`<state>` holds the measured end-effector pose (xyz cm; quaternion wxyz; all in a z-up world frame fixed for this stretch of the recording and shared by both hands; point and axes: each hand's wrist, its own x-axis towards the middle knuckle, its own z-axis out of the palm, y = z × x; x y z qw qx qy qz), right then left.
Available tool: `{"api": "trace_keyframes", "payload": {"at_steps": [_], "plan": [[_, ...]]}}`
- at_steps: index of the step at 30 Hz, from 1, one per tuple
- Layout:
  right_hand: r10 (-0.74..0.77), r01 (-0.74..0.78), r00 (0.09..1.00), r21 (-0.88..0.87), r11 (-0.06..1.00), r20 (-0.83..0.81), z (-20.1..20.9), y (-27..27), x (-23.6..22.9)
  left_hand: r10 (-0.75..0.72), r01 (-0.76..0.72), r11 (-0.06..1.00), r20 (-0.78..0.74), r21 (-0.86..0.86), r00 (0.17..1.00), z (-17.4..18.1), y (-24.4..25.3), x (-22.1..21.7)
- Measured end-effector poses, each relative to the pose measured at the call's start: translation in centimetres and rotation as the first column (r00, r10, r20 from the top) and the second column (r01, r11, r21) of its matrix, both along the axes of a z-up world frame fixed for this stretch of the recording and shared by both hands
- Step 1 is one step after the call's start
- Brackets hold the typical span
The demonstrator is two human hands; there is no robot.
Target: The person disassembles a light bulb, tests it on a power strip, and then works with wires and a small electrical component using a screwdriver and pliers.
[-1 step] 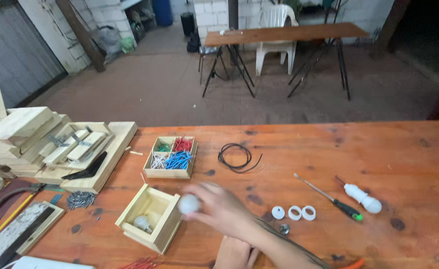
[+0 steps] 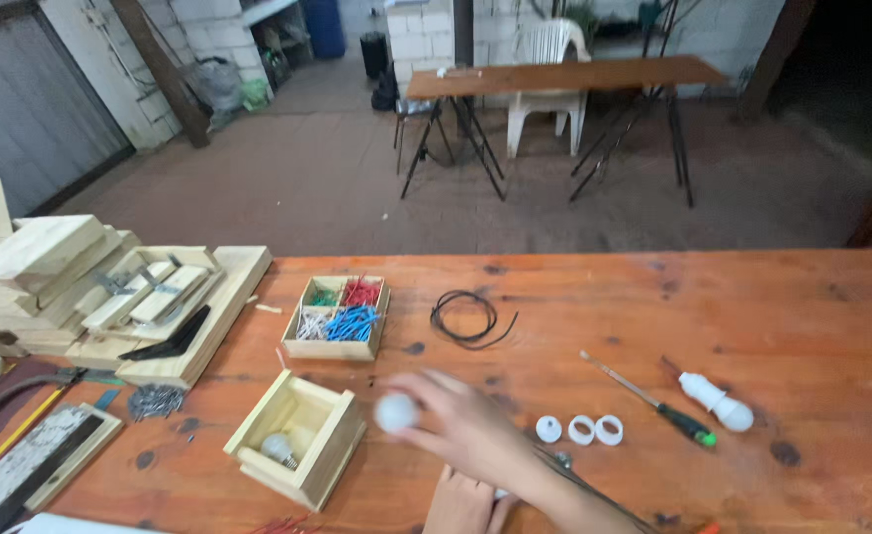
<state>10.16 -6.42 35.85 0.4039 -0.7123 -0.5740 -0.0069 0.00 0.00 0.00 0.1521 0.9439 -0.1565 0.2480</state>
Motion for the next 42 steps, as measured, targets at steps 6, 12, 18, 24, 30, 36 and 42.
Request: {"api": "trace_keyframes", "payload": {"at_steps": [6, 12, 18, 24, 30, 36, 42], "plan": [[-0.311, 0.331, 0.763, -0.071, 0.941, -0.567, -4.5, -14.2, 1.6, -0.015, -0.005, 0.994, -0.181, -0.108, 0.983, 13.3, -0.1, 3.4], [-0.332, 0.364, 0.814, -0.025, 0.931, -0.476, -5.8, -20.4, 1.3, -0.060, 0.014, 0.969, -0.178, -0.246, 0.982, 15.4, -1.8, 1.8], [-0.251, 0.292, 0.853, 0.020, 0.956, -0.457, -6.5, -21.3, 0.9, -0.053, 0.005, 0.956, -0.157, -0.292, 0.986, 12.7, -2.5, 1.9], [-0.196, 0.196, 0.898, -0.041, 0.980, -0.394, -6.8, -19.8, -0.2, -0.033, -0.019, 0.933, -0.140, -0.360, 0.990, 14.5, -3.3, 1.5], [-0.138, 0.116, 0.941, -0.086, 0.989, -0.309, -8.0, -19.0, -1.1, -0.017, -0.010, 0.946, -0.081, -0.325, 0.997, 15.5, -3.3, 1.2], [-0.100, 0.090, 0.992, -0.115, 0.989, -0.083, -9.5, -19.1, -1.3, 0.024, -0.061, 0.962, -0.139, -0.267, 0.990, 15.6, -3.5, 1.0], [-0.122, 0.118, 0.992, -0.153, 0.981, -0.019, -10.5, -19.3, -1.5, 0.033, -0.073, 0.959, -0.150, -0.272, 0.988, 15.5, -3.6, 0.8]]}}
